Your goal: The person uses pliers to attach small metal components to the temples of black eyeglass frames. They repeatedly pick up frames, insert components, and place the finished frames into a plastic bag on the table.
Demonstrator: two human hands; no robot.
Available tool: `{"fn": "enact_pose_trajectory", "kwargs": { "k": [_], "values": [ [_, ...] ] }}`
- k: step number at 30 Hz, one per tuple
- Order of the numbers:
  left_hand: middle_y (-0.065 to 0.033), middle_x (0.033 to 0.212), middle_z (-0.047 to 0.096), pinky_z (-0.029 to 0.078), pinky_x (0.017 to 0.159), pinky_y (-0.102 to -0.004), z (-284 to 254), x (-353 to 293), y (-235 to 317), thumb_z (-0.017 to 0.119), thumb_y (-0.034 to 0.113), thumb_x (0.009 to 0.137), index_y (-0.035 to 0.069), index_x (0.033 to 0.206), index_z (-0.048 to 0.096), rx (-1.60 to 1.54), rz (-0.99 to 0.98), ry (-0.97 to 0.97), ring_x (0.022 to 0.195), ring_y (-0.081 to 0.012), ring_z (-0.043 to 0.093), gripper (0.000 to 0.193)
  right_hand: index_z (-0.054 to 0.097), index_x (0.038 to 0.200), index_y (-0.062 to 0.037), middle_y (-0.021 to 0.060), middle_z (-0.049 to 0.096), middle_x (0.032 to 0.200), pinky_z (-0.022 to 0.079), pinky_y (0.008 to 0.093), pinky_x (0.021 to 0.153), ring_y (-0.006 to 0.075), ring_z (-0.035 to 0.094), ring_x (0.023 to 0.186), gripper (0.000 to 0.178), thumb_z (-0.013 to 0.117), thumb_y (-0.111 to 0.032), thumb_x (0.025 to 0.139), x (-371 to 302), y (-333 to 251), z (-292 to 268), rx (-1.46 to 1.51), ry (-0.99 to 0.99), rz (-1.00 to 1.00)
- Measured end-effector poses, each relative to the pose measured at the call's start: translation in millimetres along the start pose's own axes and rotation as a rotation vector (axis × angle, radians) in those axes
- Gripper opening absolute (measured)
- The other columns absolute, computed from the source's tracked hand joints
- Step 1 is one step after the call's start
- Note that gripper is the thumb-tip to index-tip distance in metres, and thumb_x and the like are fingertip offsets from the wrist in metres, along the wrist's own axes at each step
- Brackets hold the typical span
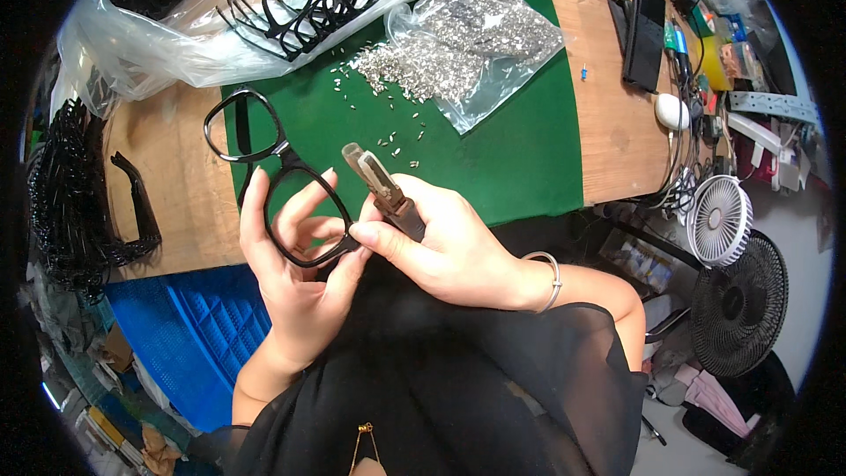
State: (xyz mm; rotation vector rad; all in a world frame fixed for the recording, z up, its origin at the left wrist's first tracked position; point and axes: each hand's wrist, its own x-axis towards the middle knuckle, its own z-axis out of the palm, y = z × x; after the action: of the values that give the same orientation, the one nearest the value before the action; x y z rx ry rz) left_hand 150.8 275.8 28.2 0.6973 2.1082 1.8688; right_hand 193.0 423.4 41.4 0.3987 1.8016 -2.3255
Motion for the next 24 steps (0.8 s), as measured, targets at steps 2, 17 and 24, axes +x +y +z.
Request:
{"fn": "enact_pose_trajectory", "kwargs": {
  "k": [2, 17, 24],
  "values": [
    [-0.0192, 0.117, 0.048, 0.052, 0.07, -0.0241, 1, -2, -1, 0.067, -0.011, 0.066, 0.0, 0.133, 0.007, 0.068, 0.012, 0.03, 0.079, -0.0159, 0.06, 0.091, 0.051, 0.084, -0.0018, 0.0006, 0.052, 0.072, 0.04, 0.0208, 0.058, 0.0041, 0.047, 0.065, 0.016, 0.059, -0.016, 0.084, 2, 4, 0, -0.019, -0.001, -0.004],
    [-0.0213, 0.118, 0.048, 0.053, 0.074, -0.0272, 5, -1, -9, 0.066, -0.011, 0.066, -0.001, 0.132, 0.012, 0.033, 0.07, 0.102, 0.09, -0.0211, 0.058, 0.085, 0.049, 0.092, -0.0022, 0.0018, 0.053, 0.085, 0.041, 0.0228, 0.072, 0.0069, 0.049, 0.079, 0.016, 0.057, -0.014, 0.085, 9, -10, 3, 0.23, -0.113, 0.244],
    [-0.0207, 0.123, 0.043, 0.048, 0.086, -0.033, -7, -1, -2, 0.061, -0.013, 0.069, 0.003, 0.134, 0.005, -0.247, -0.057, 0.035, 0.108, -0.0237, 0.05, 0.087, 0.048, 0.092, -0.0009, -0.0007, 0.051, 0.085, 0.04, 0.0213, 0.072, 0.0044, 0.045, 0.079, 0.015, 0.056, -0.011, 0.085, 7, -6, 13, 0.106, -0.121, 0.125]
  ]
}}
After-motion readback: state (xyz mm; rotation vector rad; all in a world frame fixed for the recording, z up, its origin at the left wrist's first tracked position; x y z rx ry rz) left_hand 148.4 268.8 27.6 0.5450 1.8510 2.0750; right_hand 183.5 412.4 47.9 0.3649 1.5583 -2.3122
